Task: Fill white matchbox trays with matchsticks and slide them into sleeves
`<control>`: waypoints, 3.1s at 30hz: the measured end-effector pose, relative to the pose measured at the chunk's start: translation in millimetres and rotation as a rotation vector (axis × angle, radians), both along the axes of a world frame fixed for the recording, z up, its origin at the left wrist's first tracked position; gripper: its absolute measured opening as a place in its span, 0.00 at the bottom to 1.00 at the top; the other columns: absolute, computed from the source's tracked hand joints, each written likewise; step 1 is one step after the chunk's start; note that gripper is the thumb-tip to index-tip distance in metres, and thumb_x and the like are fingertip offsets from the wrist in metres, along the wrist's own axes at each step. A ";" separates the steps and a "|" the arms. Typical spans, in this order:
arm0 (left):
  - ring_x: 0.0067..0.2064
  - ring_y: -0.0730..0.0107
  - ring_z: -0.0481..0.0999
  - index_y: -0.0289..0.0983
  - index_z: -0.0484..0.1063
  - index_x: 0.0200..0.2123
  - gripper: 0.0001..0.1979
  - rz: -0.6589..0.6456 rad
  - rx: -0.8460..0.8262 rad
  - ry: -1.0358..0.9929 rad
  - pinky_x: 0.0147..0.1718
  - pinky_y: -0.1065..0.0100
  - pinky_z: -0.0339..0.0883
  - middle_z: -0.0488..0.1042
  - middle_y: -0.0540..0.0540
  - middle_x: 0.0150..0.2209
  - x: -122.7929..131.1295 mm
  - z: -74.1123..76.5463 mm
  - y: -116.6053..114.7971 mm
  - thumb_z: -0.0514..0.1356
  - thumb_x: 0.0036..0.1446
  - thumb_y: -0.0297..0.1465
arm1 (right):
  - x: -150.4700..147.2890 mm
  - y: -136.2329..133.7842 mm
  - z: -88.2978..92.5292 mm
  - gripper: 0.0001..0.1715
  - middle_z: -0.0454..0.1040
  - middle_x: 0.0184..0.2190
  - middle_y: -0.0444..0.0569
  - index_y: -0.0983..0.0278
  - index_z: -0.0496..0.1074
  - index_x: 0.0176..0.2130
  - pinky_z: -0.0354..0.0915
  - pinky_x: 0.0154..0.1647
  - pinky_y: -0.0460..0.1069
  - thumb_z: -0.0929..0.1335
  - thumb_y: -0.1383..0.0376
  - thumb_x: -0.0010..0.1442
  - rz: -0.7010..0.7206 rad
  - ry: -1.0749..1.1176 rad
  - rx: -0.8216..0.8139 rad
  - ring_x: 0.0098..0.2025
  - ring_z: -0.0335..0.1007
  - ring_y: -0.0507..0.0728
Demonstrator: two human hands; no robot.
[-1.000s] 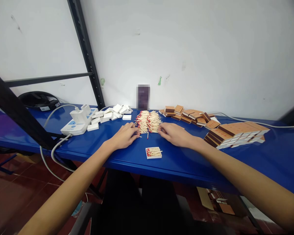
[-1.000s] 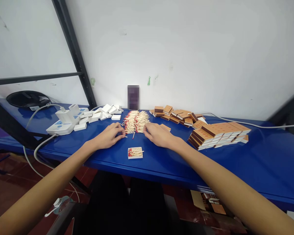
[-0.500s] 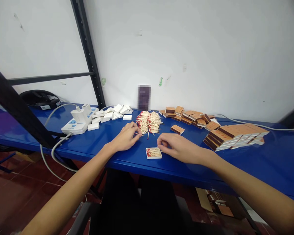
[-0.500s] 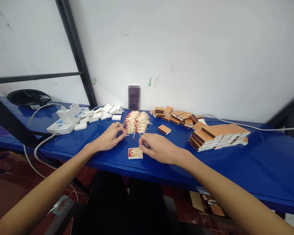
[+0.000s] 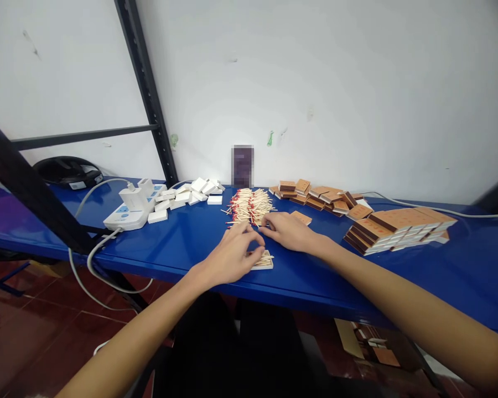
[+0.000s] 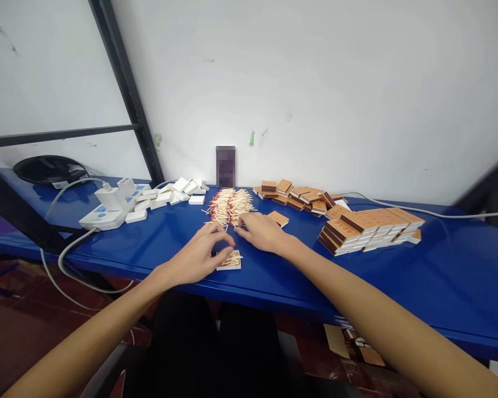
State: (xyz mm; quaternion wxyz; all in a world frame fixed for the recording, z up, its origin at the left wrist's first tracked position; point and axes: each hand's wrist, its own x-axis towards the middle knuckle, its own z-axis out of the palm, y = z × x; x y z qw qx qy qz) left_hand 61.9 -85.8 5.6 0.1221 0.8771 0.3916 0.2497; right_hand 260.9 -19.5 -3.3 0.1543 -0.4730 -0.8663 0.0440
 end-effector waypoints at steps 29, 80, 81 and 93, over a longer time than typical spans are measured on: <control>0.25 0.70 0.69 0.38 0.71 0.32 0.07 0.014 -0.136 0.253 0.27 0.69 0.56 0.72 0.52 0.23 -18.5 34.8 16.0 0.54 0.60 0.31 | 16.7 -35.2 33.6 0.12 0.71 0.26 0.44 0.63 0.69 0.37 0.54 0.30 0.47 0.61 0.61 0.67 0.061 0.228 -0.010 0.27 0.63 0.52; 0.36 0.61 0.73 0.38 0.70 0.41 0.09 0.275 0.052 0.263 0.36 0.63 0.64 0.74 0.45 0.35 -46.9 3.7 60.3 0.53 0.64 0.35 | 11.1 7.9 3.7 0.10 0.75 0.34 0.49 0.62 0.68 0.36 0.52 0.30 0.48 0.60 0.65 0.67 -0.011 -0.103 0.001 0.35 0.69 0.56; 0.37 0.61 0.73 0.38 0.71 0.41 0.09 0.276 0.051 0.272 0.36 0.63 0.64 0.74 0.45 0.35 -47.9 1.9 63.8 0.53 0.63 0.35 | 11.0 7.0 3.8 0.11 0.75 0.35 0.50 0.62 0.68 0.36 0.52 0.31 0.49 0.59 0.65 0.68 -0.016 -0.129 0.012 0.35 0.69 0.56; 0.42 0.58 0.74 0.37 0.71 0.39 0.09 0.221 0.072 0.315 0.40 0.62 0.65 0.75 0.42 0.40 -47.5 -1.8 63.5 0.51 0.65 0.31 | 10.6 -26.1 21.8 0.14 0.74 0.35 0.51 0.62 0.65 0.38 0.55 0.33 0.50 0.56 0.61 0.70 0.053 -0.075 0.080 0.35 0.68 0.57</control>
